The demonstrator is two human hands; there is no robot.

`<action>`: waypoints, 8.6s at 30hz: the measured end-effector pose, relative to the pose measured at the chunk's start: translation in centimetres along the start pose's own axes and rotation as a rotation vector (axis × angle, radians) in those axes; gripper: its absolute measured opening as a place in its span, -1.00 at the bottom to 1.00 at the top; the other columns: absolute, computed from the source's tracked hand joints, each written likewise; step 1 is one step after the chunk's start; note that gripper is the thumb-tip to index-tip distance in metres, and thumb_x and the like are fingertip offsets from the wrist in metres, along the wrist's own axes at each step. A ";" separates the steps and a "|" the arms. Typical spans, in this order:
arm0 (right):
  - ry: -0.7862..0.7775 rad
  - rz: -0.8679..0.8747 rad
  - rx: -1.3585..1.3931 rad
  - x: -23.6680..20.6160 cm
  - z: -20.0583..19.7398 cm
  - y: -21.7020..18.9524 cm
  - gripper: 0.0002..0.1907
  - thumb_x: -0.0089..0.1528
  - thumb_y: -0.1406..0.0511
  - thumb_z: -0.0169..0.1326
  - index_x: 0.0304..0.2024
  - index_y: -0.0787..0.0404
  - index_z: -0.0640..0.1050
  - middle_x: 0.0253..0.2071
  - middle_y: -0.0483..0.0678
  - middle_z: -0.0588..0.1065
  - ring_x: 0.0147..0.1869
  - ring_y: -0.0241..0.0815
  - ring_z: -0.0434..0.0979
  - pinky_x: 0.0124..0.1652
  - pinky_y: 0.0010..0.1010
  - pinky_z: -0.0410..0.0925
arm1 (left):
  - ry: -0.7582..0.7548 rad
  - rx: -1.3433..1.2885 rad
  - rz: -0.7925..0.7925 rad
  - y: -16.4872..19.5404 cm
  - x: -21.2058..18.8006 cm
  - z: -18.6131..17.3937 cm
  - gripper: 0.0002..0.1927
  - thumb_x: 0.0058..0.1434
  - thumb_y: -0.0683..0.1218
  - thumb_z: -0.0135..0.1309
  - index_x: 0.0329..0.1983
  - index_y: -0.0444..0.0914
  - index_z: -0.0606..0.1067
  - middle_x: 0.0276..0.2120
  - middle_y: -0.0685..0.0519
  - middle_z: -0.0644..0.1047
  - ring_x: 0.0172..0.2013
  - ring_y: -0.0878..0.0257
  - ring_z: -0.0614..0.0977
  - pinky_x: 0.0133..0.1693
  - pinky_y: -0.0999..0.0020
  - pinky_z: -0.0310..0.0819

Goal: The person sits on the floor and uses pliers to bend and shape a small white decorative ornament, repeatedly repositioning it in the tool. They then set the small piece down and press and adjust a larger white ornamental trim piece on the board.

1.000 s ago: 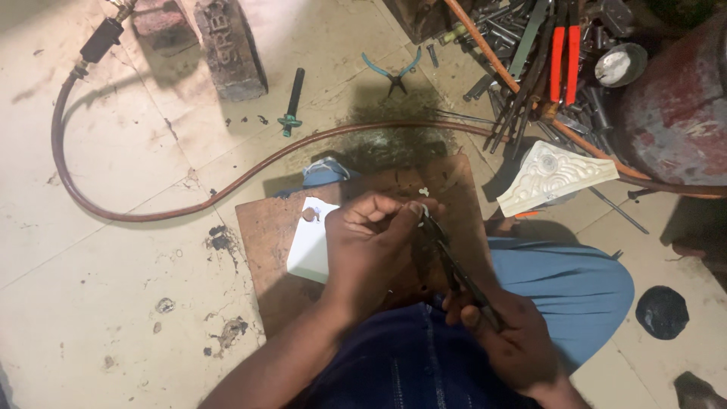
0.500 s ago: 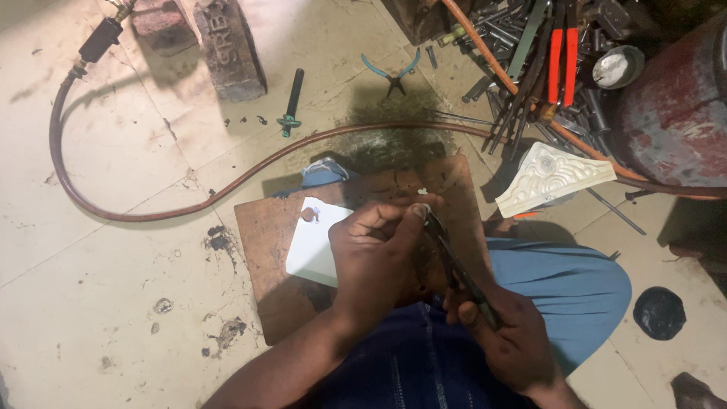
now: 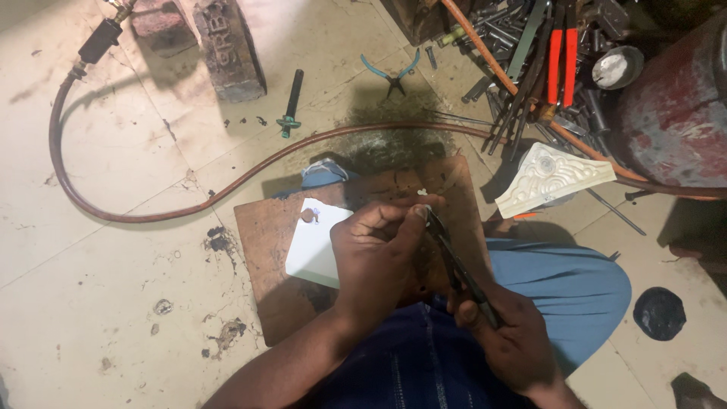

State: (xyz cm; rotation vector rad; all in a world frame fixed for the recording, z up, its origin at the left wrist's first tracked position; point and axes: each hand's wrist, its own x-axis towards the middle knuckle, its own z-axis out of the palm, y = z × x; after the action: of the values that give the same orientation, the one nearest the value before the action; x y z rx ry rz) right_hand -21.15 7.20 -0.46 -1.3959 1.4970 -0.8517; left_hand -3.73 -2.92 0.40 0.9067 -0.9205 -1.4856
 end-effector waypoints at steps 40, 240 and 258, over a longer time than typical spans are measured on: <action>0.148 -0.137 -0.438 -2.3 -3.9 6.1 -0.49 0.14 0.27 0.23 0.16 0.18 0.51 -0.11 0.07 0.61 -0.11 -0.15 0.66 -0.14 -0.36 0.46 | -0.002 -0.018 -0.142 0.8 2.0 -1.8 -0.93 0.31 -0.28 0.13 -0.29 -0.40 0.59 -0.22 -0.11 0.71 -0.22 0.30 0.72 -0.12 0.43 0.62; 0.387 0.169 0.228 4.7 -6.3 8.4 -0.87 0.36 0.39 0.10 -0.15 0.39 0.58 -0.17 0.03 0.62 -0.16 -0.26 0.57 -0.10 -0.45 0.43 | 0.218 1.392 0.147 -6.0 -2.4 -15.4 0.12 -0.27 -0.01 0.52 0.39 -0.33 0.26 0.07 -0.38 0.44 0.04 -0.23 0.48 0.02 -0.01 0.40; 0.826 0.351 0.564 10.8 -16.3 13.6 -0.94 0.33 0.36 0.11 -0.18 0.23 0.56 -0.19 -0.10 0.59 -0.15 -0.26 0.59 -0.10 -0.37 0.49 | 0.333 0.638 0.005 0.9 18.1 -8.1 -0.48 0.16 -0.27 0.28 0.16 -0.32 0.38 -0.20 -0.02 0.53 -0.32 0.25 0.58 -0.39 0.42 0.46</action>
State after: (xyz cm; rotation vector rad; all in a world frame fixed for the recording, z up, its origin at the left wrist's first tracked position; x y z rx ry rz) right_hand -40.94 -3.17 -8.60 -0.3348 1.8053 -1.5666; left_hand 2.31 -21.49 -3.01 1.5566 -1.1591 -0.9907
